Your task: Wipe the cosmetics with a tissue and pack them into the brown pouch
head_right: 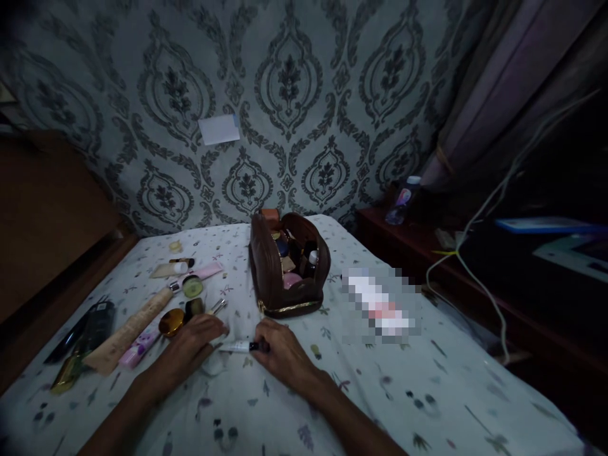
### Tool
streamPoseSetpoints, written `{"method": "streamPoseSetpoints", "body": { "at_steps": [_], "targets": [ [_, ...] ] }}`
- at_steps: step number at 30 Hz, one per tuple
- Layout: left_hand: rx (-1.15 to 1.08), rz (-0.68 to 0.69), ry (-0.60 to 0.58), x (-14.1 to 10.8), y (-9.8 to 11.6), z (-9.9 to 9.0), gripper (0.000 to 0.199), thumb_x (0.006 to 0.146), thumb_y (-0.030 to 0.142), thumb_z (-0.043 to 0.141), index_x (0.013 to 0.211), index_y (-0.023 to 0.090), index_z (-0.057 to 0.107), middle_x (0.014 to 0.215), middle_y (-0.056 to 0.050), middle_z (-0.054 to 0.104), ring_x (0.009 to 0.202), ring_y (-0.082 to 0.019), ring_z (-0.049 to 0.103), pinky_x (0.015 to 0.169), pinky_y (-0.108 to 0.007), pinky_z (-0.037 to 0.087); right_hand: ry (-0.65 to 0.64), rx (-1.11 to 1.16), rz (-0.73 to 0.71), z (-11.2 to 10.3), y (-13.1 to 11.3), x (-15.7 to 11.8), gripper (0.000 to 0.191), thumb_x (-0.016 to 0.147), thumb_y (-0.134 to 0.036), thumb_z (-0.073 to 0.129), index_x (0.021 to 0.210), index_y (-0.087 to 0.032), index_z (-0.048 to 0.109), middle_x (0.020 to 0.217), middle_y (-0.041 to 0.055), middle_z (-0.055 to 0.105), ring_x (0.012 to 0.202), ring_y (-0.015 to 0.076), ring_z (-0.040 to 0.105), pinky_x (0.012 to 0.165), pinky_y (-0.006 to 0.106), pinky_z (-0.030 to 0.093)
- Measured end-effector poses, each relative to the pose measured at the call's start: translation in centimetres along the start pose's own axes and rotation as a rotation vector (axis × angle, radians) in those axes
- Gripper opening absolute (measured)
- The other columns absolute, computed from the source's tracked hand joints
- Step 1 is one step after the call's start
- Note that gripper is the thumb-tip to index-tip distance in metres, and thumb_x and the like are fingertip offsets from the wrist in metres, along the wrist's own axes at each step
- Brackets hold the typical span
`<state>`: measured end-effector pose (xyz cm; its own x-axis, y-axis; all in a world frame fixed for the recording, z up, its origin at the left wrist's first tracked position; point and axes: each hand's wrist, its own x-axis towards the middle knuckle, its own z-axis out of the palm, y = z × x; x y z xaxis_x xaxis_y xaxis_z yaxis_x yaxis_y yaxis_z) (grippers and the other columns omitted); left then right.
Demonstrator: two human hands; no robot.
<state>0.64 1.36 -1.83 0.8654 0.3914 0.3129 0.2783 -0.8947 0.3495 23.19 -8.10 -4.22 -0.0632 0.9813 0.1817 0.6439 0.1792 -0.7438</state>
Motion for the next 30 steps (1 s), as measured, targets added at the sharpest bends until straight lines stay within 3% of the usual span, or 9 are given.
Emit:
{"method": "streamPoseSetpoints", "body": {
  "at_steps": [6,11,17,23,26,30],
  "targets": [
    [-0.078,-0.066,0.017,-0.7,-1.0,-0.5,0.021,0.092,0.010,0.048,0.102,0.019,0.064,0.104,-0.008,0.069,0.104,-0.022,0.062,0.091,-0.037,0.050,0.002,0.030,0.001,-0.4,0.6,0.0,0.015,0.071,-0.003,0.062,0.073,-0.017,0.057,0.070,-0.0026,0.056,0.064,0.0120,0.053,0.060,0.021,0.037],
    [-0.043,-0.064,0.145,-1.2,-2.0,-0.2,0.021,0.095,0.018,0.048,0.108,0.019,0.065,0.108,-0.010,0.070,0.104,-0.023,0.063,0.092,-0.039,0.051,-0.040,0.064,-0.005,-0.6,0.6,0.2,0.011,0.075,-0.008,0.062,0.081,-0.017,0.064,0.070,-0.0014,0.058,0.062,0.0123,0.052,0.059,0.022,0.039],
    [0.040,0.016,0.274,0.2,0.6,0.2,0.029,0.096,0.015,0.045,0.120,0.014,0.061,0.102,-0.011,0.070,0.096,-0.023,0.063,0.083,-0.038,0.051,-0.032,0.080,-0.042,-0.2,0.8,0.6,0.008,0.077,-0.016,0.063,0.084,-0.017,0.067,0.072,0.0003,0.059,0.061,0.0124,0.051,0.058,0.023,0.038],
    [0.195,0.192,0.108,1.1,3.5,2.7,0.027,0.097,0.010,0.042,0.115,0.015,0.061,0.116,-0.012,0.068,0.112,-0.022,0.059,0.097,-0.040,0.045,-0.003,0.042,-0.114,-0.1,0.8,0.6,0.008,0.072,-0.011,0.057,0.066,-0.017,0.056,0.065,-0.0014,0.052,0.060,0.0125,0.049,0.058,0.024,0.036],
    [0.245,0.195,0.031,1.0,3.4,3.0,0.022,0.098,0.012,0.044,0.110,0.016,0.062,0.119,-0.012,0.066,0.117,-0.021,0.058,0.100,-0.039,0.044,-0.006,0.041,-0.116,-0.1,1.0,0.6,0.007,0.073,-0.011,0.057,0.069,-0.017,0.058,0.066,-0.0014,0.054,0.060,0.0124,0.050,0.058,0.024,0.037],
    [0.250,0.193,0.001,0.7,2.6,2.1,0.018,0.096,0.012,0.047,0.104,0.017,0.063,0.118,-0.010,0.068,0.114,-0.022,0.061,0.095,-0.038,0.047,-0.028,0.065,-0.096,-0.2,1.0,0.6,0.004,0.076,-0.018,0.063,0.080,-0.017,0.065,0.071,-0.0001,0.060,0.060,0.0124,0.052,0.058,0.024,0.040]
  ]
}}
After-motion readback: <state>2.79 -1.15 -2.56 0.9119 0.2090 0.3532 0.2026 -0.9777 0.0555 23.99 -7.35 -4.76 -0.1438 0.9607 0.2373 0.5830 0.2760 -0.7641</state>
